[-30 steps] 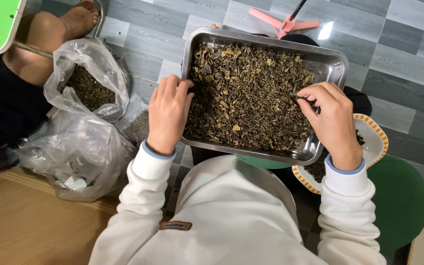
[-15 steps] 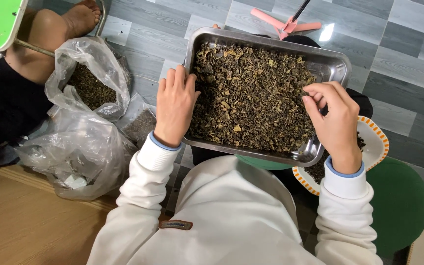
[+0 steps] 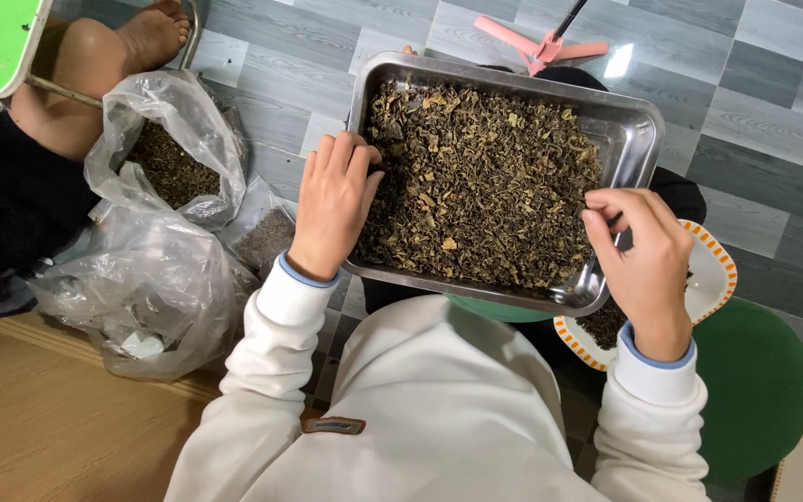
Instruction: Manually sorting dried tea leaves by picking out stems and impurities from a metal tray and placing them into a bowl.
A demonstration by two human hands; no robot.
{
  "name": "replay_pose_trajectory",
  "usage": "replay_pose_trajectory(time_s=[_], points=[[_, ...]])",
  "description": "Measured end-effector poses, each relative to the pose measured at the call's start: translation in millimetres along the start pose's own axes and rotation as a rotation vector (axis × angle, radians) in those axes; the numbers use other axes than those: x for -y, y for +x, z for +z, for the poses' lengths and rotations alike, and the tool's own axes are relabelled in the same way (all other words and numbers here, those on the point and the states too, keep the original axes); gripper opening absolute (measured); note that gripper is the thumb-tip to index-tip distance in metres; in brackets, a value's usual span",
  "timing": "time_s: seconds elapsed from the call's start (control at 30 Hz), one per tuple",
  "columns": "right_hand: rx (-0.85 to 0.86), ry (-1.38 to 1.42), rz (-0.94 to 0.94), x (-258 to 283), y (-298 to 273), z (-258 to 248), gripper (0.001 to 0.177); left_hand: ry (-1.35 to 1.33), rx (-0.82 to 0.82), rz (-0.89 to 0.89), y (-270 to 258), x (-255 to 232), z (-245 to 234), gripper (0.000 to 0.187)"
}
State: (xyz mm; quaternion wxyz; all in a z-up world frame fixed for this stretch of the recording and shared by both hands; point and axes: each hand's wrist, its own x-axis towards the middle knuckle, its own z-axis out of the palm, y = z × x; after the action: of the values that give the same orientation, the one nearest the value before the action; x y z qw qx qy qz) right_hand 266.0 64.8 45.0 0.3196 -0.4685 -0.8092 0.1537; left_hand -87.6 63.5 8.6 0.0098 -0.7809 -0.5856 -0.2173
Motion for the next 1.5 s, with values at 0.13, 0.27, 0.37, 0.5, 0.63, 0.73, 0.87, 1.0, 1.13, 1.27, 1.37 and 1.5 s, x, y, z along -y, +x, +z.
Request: replay_pose_trajectory(time_s=[0.13, 0.27, 0.37, 0.5, 0.63, 0.73, 0.87, 1.0, 1.13, 1.27, 1.37, 1.5], points=[[-0.009, -0.004, 0.007, 4.8, -6.0, -3.2, 0.007, -0.018, -0.016, 0.007, -1.8, 0.3, -1.3, 0.016], [-0.008, -0.002, 0.026, 9.0, -10.3, -3.4, 0.007, 0.046, 0.022, -0.029, -6.1, 3.1, -3.7, 0.016], [-0.002, 0.007, 0.047, 10.7, -14.3, -2.7, 0.005, 0.073, 0.070, 0.004, -9.1, 8.1, 9.1, 0.020], [-0.001, 0.000, 0.045, 10.8, -17.3, -0.7, 0.003, 0.159, 0.088, 0.102, -2.5, 5.5, 20.6, 0.034], [-0.001, -0.004, 0.050, 12.2, -17.9, -0.4, 0.005, 0.206, 0.085, 0.103, 0.7, 6.1, 26.1, 0.034], [0.002, -0.003, 0.052, 12.7, -18.9, -0.5, 0.003, 0.173, 0.076, 0.091, -0.9, 5.7, 24.0, 0.030], [-0.005, -0.009, 0.049, 12.1, -19.3, 0.5, 0.002, 0.111, 0.104, 0.063, -2.6, 6.8, 17.4, 0.025], [0.004, -0.007, 0.041, 12.4, -19.0, -0.6, 0.002, -0.039, 0.091, 0.038, -5.3, 5.2, 4.6, 0.016], [0.008, -0.005, 0.066, 14.0, -20.9, 0.2, 0.003, -0.036, 0.063, 0.029, -5.5, 1.9, -0.7, 0.008], [0.001, -0.017, 0.043, 15.6, -19.4, 1.3, 0.004, 0.037, 0.080, 0.011, -2.4, -1.0, 13.2, 0.017], [0.002, -0.011, 0.044, 16.5, -19.3, 1.8, 0.005, 0.173, 0.110, -0.018, 0.2, -4.5, 29.1, 0.026], [-0.001, -0.015, 0.045, 17.7, -19.5, 1.8, 0.004, 0.333, 0.132, -0.037, 3.7, -9.8, 39.9, 0.028]])
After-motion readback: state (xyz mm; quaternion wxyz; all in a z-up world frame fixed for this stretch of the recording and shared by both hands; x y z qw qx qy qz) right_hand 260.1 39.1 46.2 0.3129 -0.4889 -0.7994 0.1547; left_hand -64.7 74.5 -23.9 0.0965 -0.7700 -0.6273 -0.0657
